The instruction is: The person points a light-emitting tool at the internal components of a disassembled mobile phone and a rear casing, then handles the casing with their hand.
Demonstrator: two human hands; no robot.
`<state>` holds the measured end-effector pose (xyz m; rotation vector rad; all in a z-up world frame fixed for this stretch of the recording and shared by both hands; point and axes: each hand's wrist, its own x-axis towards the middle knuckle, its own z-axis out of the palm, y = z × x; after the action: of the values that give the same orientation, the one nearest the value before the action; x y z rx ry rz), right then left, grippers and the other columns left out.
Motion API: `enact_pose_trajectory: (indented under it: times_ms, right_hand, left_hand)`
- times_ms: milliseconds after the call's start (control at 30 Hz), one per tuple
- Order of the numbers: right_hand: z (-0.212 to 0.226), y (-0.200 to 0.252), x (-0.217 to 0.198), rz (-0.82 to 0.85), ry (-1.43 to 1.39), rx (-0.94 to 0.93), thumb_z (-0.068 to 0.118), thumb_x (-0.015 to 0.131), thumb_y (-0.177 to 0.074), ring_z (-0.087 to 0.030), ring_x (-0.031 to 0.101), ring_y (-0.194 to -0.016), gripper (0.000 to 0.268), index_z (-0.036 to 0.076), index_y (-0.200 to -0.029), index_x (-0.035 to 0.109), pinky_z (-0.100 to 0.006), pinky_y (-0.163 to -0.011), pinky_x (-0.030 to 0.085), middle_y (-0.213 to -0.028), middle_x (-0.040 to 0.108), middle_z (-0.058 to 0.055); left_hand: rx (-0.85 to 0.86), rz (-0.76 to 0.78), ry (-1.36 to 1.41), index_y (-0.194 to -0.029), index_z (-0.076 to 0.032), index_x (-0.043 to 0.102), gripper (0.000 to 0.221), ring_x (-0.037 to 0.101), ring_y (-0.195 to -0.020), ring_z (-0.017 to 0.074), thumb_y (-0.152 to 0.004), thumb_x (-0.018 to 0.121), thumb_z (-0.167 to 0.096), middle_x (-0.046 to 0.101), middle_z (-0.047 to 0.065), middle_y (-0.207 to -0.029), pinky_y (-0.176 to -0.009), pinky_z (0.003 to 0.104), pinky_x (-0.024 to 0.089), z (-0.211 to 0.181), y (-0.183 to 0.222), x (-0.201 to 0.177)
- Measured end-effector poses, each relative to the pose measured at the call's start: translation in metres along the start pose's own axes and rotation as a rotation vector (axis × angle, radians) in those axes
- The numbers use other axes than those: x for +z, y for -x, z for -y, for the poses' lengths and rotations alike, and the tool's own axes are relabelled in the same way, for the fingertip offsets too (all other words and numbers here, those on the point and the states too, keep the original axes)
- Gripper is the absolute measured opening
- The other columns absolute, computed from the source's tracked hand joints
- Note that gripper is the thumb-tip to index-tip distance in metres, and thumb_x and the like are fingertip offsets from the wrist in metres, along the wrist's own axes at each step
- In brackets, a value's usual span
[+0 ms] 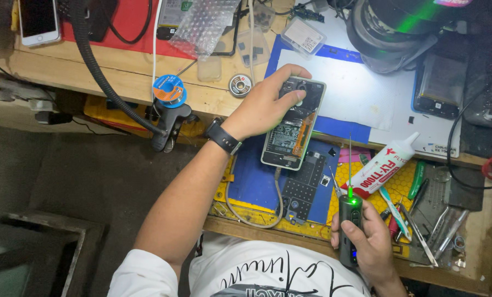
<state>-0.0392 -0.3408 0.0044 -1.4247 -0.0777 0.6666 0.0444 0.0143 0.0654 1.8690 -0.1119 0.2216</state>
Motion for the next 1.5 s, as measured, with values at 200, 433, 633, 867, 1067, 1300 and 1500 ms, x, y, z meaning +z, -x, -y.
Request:
enact_pose_trajectory:
  times_ms: [200, 433, 633, 867, 1067, 1300, 1500]
  right_hand:
    - [0.002, 0.000, 0.000, 0.027, -0.003, -0.014, 0.015, 0.061, -0.094, -0.020, 0.065, -0.070, 0.051, -0.001, -0.139, 0.043, -0.034, -0.063, 0.055, -0.091, 0.065, -0.015]
    - [0.008, 0.000, 0.001, 0.035, -0.004, 0.009, 0.016, 0.062, -0.094, -0.020, 0.065, -0.070, 0.050, -0.003, -0.136, 0.044, -0.035, -0.062, 0.056, -0.092, 0.065, -0.015]
    - [0.013, 0.000, 0.006, 0.048, -0.005, -0.008, 0.016, 0.062, -0.094, -0.019, 0.064, -0.070, 0.055, -0.002, -0.142, 0.041, -0.033, -0.062, 0.055, -0.092, 0.064, -0.013]
    - [0.017, -0.002, 0.009, 0.062, 0.022, -0.014, 0.017, 0.062, -0.094, -0.018, 0.064, -0.070, 0.059, -0.003, -0.145, 0.040, -0.032, -0.062, 0.055, -0.091, 0.064, -0.012]
    - [0.017, 0.000, 0.009, 0.058, -0.003, -0.001, 0.017, 0.062, -0.094, -0.018, 0.063, -0.069, 0.059, -0.002, -0.145, 0.040, -0.032, -0.061, 0.054, -0.091, 0.063, -0.013]
    - [0.015, 0.000, 0.008, 0.042, 0.006, 0.017, 0.015, 0.061, -0.092, -0.019, 0.064, -0.068, 0.058, -0.002, -0.144, 0.042, -0.034, -0.060, 0.055, -0.090, 0.064, -0.013]
    - [0.016, 0.000, 0.008, 0.031, 0.029, 0.025, 0.014, 0.060, -0.092, -0.019, 0.064, -0.068, 0.056, -0.002, -0.142, 0.044, -0.034, -0.062, 0.055, -0.089, 0.064, -0.013]
  left_hand:
    - [0.050, 0.093, -0.027, -0.129, -0.014, 0.060, 0.030, 0.072, -0.106, 0.0218, -0.100, 0.065, -0.014, 0.072, 0.008, -0.118, -0.094, 0.034, 0.055, -0.008, -0.002, -0.006]
    - [0.007, 0.031, -0.086, -0.127, -0.013, 0.061, 0.033, 0.073, -0.106, 0.0239, -0.096, 0.067, -0.016, 0.073, 0.010, -0.116, -0.092, 0.035, 0.056, -0.015, 0.002, -0.006]
    - [0.101, -0.132, -0.312, -0.125, -0.011, 0.063, 0.035, 0.065, -0.105, 0.0320, -0.093, 0.075, -0.018, 0.067, 0.013, -0.112, -0.091, 0.040, 0.052, -0.016, 0.013, -0.006]
    - [0.079, -0.141, -0.380, -0.127, -0.011, 0.062, 0.047, 0.062, -0.109, 0.0335, -0.085, 0.082, -0.017, 0.061, 0.013, -0.116, -0.094, 0.042, 0.051, -0.020, 0.018, -0.006]
    - [0.118, -0.199, -0.356, -0.133, -0.007, 0.057, 0.052, 0.061, -0.118, 0.0344, -0.088, 0.081, -0.014, 0.057, 0.016, -0.128, -0.100, 0.040, 0.052, -0.024, 0.031, -0.001]
    - [0.145, -0.452, -0.538, -0.146, 0.001, 0.044, 0.070, 0.055, -0.130, 0.0410, -0.090, 0.082, -0.017, 0.050, 0.023, -0.141, -0.110, 0.045, 0.049, -0.039, 0.065, 0.015]
    - [-0.071, -0.537, -0.606, -0.148, 0.010, 0.024, 0.113, 0.056, -0.114, 0.0450, -0.072, 0.092, -0.039, 0.043, 0.031, -0.135, -0.095, 0.048, 0.051, -0.041, 0.103, 0.067]
